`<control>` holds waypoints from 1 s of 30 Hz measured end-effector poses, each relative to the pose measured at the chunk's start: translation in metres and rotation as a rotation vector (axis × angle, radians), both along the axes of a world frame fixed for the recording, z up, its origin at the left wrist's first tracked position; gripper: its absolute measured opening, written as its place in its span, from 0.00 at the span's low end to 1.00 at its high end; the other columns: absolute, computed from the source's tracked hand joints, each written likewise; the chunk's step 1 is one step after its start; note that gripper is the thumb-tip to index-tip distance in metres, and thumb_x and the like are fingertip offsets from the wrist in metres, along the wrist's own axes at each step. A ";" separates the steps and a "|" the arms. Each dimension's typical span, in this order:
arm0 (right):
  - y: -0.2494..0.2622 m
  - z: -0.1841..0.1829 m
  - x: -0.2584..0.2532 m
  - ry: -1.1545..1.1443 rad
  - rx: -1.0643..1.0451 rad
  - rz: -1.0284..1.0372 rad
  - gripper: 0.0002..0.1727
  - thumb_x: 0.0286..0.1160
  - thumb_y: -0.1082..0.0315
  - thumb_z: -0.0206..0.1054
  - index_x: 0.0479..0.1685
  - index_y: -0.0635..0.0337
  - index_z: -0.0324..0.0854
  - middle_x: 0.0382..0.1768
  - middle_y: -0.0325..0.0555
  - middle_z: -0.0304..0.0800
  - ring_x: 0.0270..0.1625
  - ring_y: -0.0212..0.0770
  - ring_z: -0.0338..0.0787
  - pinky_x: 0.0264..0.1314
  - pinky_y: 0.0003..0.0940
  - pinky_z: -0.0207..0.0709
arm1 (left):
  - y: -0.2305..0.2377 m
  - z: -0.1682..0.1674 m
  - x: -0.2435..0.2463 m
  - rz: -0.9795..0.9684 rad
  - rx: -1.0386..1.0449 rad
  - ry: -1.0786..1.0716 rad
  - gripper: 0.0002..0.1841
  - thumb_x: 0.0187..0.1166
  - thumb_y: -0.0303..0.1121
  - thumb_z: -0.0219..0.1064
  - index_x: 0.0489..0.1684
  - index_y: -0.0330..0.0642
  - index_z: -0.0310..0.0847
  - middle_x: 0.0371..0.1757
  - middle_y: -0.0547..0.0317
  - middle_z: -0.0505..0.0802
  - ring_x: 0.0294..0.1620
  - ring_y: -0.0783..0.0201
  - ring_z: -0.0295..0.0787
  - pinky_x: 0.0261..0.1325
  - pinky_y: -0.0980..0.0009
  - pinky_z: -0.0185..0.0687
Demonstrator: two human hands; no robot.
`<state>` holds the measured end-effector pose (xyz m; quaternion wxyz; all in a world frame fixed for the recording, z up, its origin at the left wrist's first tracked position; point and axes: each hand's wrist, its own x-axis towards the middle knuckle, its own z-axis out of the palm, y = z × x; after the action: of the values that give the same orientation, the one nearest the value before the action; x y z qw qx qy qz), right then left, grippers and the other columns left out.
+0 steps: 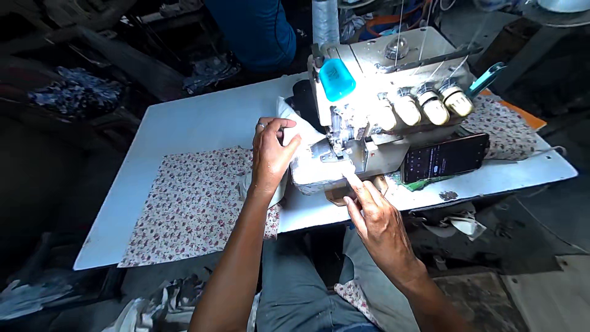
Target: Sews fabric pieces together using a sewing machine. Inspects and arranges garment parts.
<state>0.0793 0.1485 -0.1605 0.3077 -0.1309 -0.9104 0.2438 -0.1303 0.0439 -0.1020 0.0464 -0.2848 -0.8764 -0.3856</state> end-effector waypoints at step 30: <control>-0.056 0.089 0.014 0.229 -0.739 0.868 0.29 0.80 0.77 0.59 0.84 0.62 0.71 0.64 0.44 0.86 0.49 0.23 0.85 0.54 0.18 0.83 | -0.070 -0.061 0.172 0.265 0.271 0.000 0.34 0.66 0.38 0.75 0.68 0.20 0.73 0.57 0.33 0.89 0.59 0.50 0.88 0.63 0.53 0.82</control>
<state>0.0928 0.0929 -0.0720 0.2100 0.1826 -0.6961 0.6618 0.0420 -0.0260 -0.1632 0.1346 -0.1583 -0.8462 -0.4906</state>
